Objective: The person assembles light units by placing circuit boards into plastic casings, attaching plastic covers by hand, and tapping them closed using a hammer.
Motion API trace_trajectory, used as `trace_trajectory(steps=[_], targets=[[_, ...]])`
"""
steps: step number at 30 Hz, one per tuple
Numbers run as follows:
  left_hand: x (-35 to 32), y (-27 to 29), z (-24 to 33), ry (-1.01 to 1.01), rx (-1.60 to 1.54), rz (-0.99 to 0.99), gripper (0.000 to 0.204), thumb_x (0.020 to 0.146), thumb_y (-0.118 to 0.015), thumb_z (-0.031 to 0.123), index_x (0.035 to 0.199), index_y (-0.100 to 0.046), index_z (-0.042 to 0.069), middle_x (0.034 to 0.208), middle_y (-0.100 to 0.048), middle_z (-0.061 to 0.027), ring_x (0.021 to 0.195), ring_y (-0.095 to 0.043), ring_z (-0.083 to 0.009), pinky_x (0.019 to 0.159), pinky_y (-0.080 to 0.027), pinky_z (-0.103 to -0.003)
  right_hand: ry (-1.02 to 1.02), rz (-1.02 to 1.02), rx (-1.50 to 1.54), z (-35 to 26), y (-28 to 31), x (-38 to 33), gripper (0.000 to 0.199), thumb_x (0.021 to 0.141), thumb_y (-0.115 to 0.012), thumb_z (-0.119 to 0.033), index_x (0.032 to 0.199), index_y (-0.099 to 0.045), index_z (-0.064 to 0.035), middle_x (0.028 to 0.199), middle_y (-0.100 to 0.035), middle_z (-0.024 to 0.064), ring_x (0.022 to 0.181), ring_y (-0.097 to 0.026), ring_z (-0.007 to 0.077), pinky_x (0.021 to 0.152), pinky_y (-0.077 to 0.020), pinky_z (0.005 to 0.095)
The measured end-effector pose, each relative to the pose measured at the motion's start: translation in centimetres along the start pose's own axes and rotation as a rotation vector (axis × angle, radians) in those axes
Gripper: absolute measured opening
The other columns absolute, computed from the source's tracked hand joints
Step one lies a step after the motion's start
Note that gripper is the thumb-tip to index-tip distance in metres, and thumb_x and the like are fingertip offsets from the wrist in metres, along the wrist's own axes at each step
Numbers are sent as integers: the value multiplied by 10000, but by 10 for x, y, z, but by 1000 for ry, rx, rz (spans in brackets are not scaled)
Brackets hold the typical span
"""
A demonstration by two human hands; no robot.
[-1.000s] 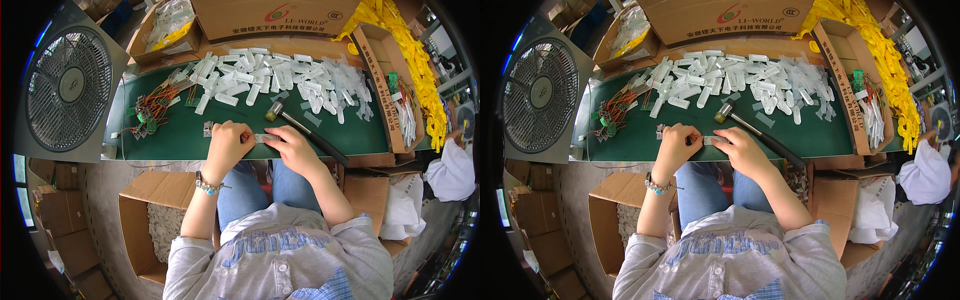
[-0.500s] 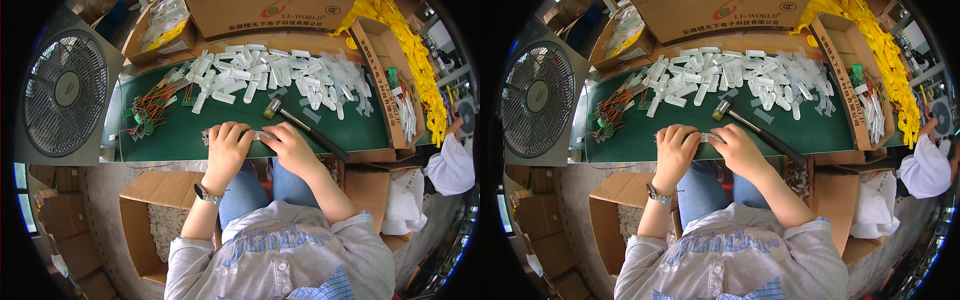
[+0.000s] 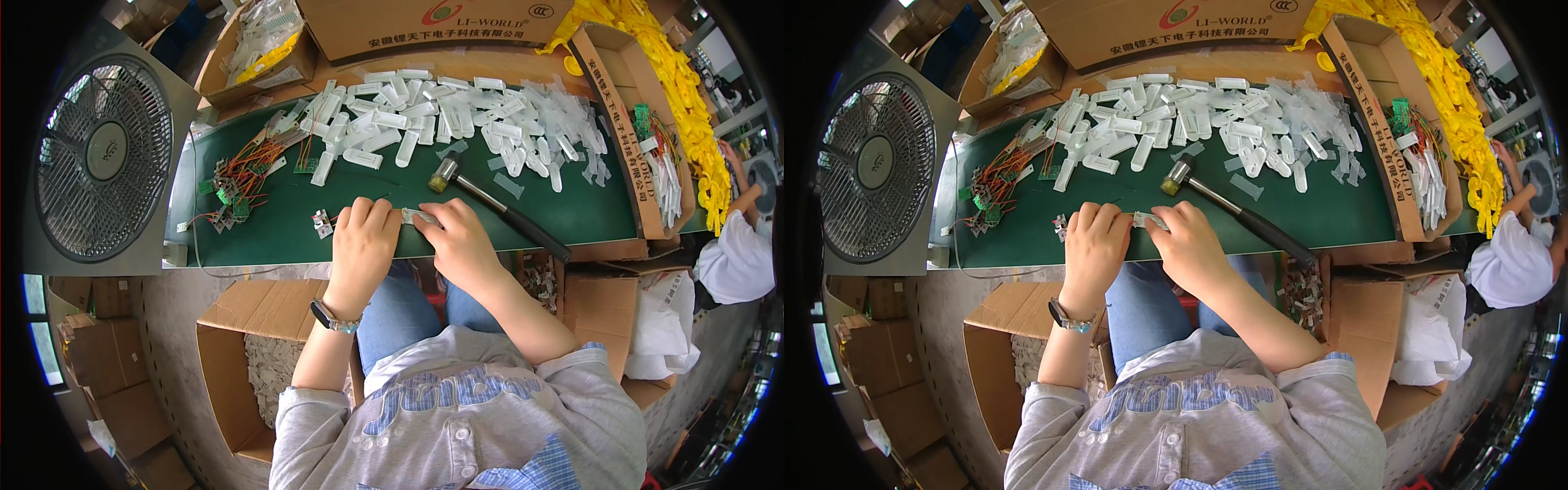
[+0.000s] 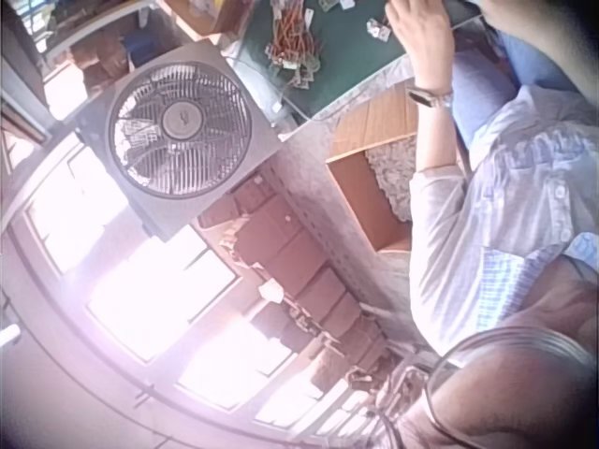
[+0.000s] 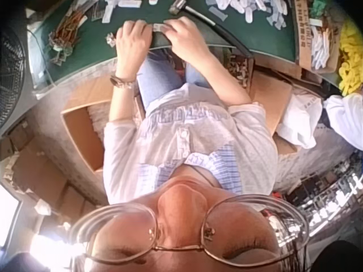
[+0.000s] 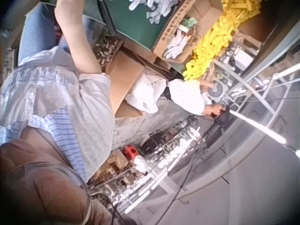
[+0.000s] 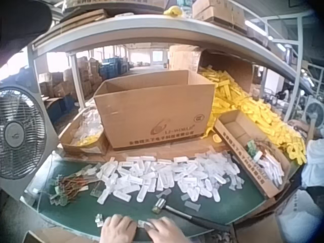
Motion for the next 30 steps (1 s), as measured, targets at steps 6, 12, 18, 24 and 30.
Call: trace_trajectory(steps=[6,12,18,24,30], targets=[[-11,0,3,124,-80,58,76,733,-661,87,799,-624,77,757,-552,-31,735,-549,-215,649,-464,-344,-86,8,-42,-10,-1,1,360,694,-641,16,1051,-675,40,1132,-610,144,926,-547,270,833,-479,390],[-14,2,3,148,-154,54,100,742,-705,23,813,-646,62,778,-594,-34,725,-567,-223,632,-479,-363,-118,13,-103,-12,-2,1,360,696,-653,-2,1053,-675,38,1145,-610,145,920,-549,267,834,-481,389],[-13,-7,-16,79,-426,-37,99,754,-659,24,844,-620,35,824,-576,-73,779,-589,-255,689,-520,-376,-66,11,46,7,-1,2,313,742,-615,5,1043,-699,-22,1129,-629,104,977,-569,260,878,-493,376],[-2,-12,-23,165,-572,-30,167,754,-725,26,894,-637,1,871,-608,-103,788,-610,-290,688,-510,-377,29,-42,95,24,0,2,361,738,-599,26,1072,-709,-57,1122,-632,93,994,-576,259,866,-504,364],[4,-14,-31,166,-617,-51,286,713,-763,58,974,-657,5,949,-650,-92,833,-628,-277,742,-528,-374,49,-44,160,24,0,3,367,741,-596,26,1080,-708,-57,1127,-634,83,985,-576,257,869,-501,360]])
Point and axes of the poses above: each hand's wrist, its own x-axis towards the middle knuckle, its own y-axis out of the back of the hand, z = x × y, the point moved 5 cm from there along x, towards the middle knuckle
